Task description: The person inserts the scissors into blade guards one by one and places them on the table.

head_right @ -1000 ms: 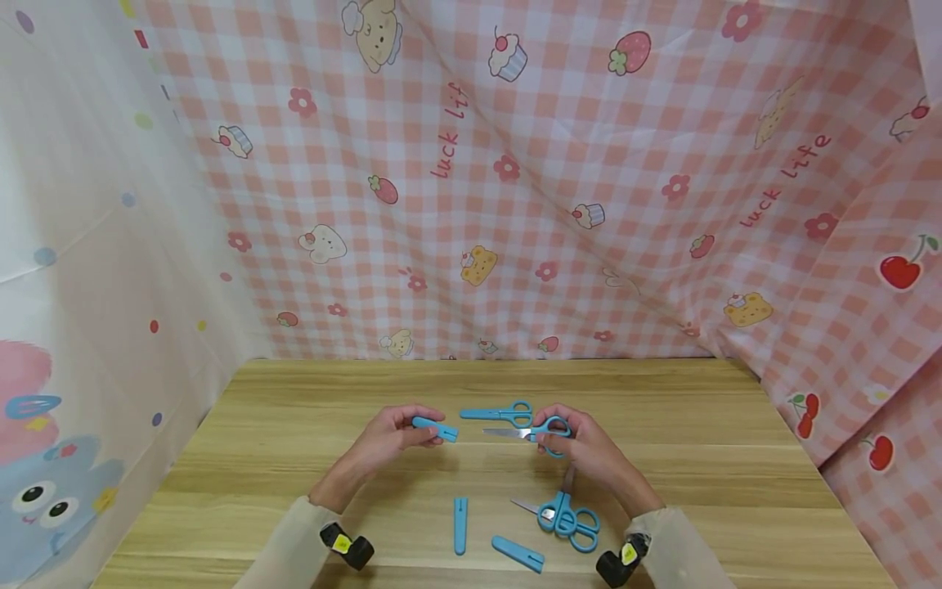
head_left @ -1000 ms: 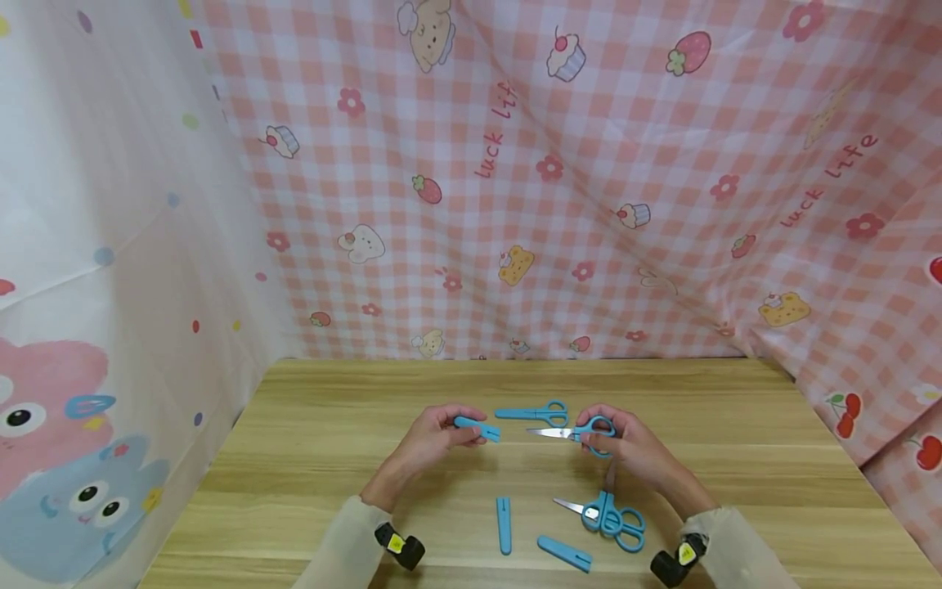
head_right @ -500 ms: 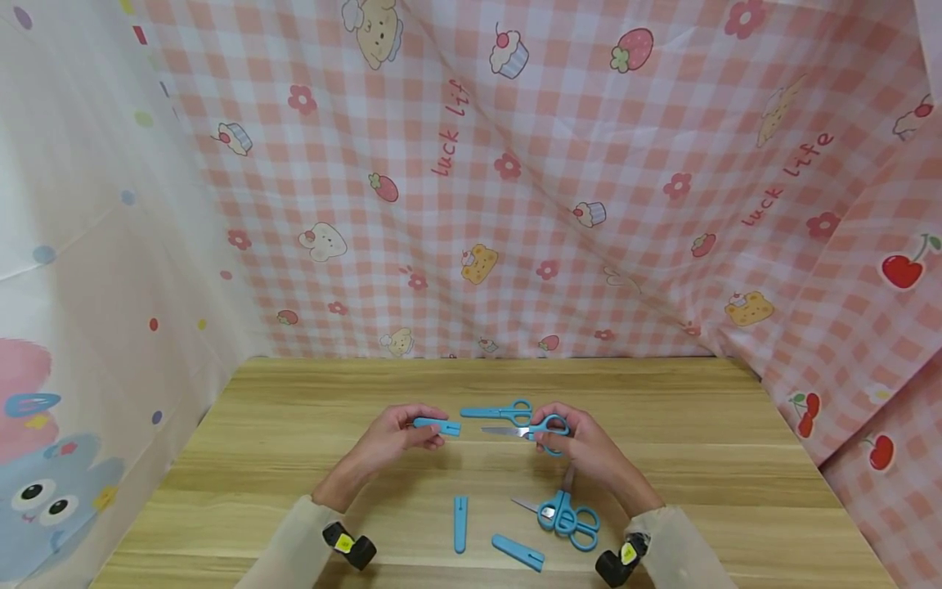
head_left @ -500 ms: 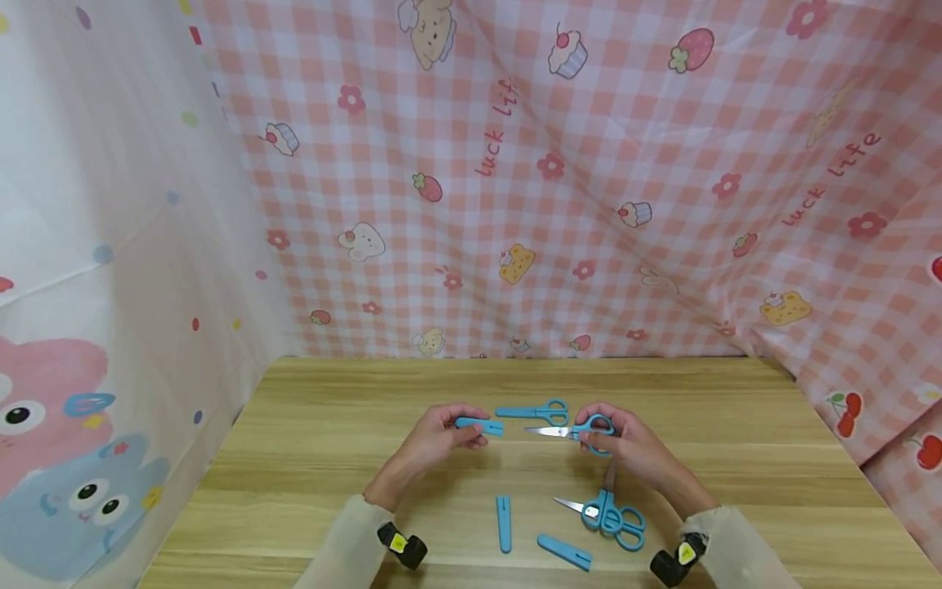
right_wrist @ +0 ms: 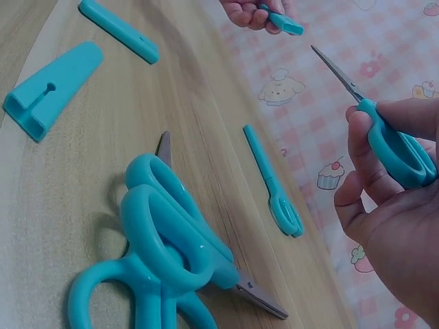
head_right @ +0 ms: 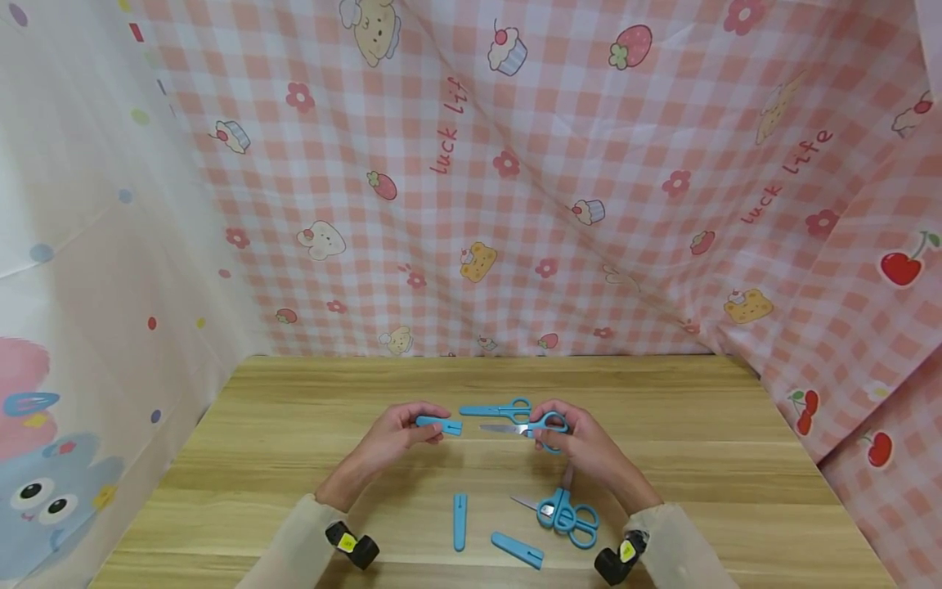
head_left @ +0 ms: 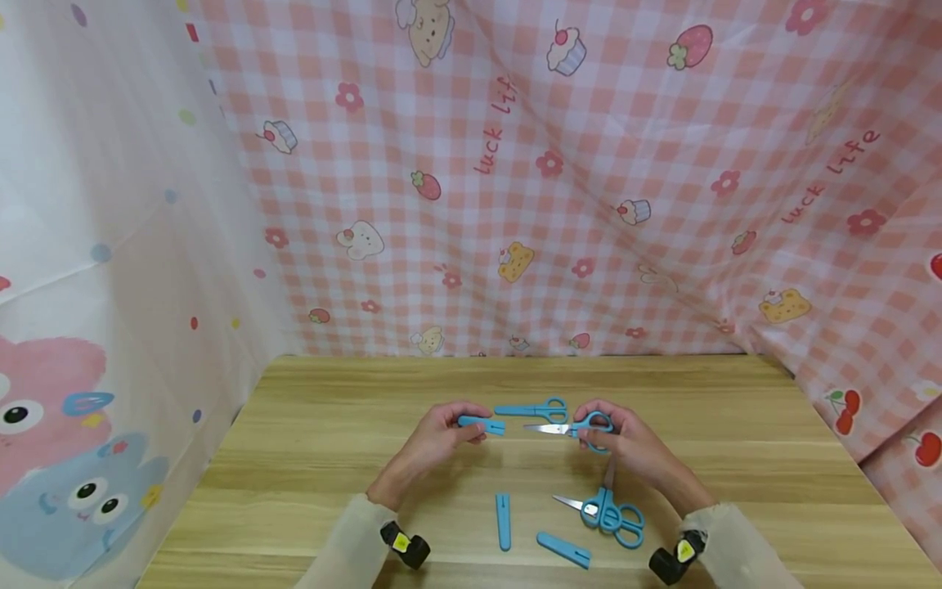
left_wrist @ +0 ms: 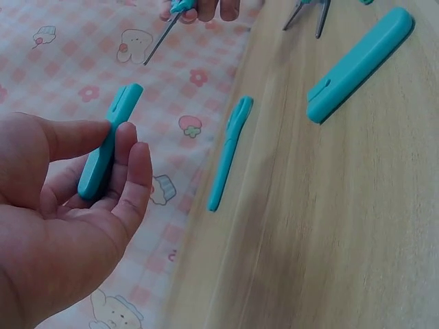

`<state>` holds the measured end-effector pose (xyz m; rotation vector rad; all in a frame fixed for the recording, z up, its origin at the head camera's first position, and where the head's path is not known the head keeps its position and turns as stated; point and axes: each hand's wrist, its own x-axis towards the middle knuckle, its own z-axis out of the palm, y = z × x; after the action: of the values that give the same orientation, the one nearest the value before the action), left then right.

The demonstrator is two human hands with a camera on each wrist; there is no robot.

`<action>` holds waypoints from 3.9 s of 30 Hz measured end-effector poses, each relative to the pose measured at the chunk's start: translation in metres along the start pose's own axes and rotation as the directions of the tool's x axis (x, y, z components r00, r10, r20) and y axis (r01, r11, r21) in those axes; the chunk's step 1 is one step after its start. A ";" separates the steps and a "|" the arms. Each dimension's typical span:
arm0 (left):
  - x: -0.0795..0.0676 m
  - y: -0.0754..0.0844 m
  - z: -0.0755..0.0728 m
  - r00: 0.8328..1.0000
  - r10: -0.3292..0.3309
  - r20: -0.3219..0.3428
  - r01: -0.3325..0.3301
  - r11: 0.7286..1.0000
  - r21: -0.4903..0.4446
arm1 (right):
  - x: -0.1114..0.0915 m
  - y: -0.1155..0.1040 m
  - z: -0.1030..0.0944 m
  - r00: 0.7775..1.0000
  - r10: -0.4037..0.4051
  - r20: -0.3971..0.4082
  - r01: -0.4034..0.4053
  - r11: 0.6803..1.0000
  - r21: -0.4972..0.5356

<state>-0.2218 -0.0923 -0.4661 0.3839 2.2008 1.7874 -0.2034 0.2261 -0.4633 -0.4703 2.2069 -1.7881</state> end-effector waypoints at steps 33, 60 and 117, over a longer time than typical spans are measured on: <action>-0.001 0.000 0.010 1.000 0.014 0.028 -0.011 0.994 -0.109 | 0.001 -0.002 0.008 0.999 -0.001 -0.032 0.001 1.000 0.025; -0.001 0.003 0.011 0.998 -0.003 0.056 0.011 0.989 -0.145 | 0.002 -0.002 0.008 1.000 -0.011 -0.014 0.011 1.000 0.013; 0.000 0.002 0.026 0.999 -0.004 0.045 0.009 0.994 -0.111 | 0.009 -0.004 0.022 1.000 0.019 -0.006 -0.019 1.000 0.006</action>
<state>-0.2115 -0.0684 -0.4695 0.3881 2.0592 1.8691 -0.2021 0.2022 -0.4637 -0.4419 2.2021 -1.7876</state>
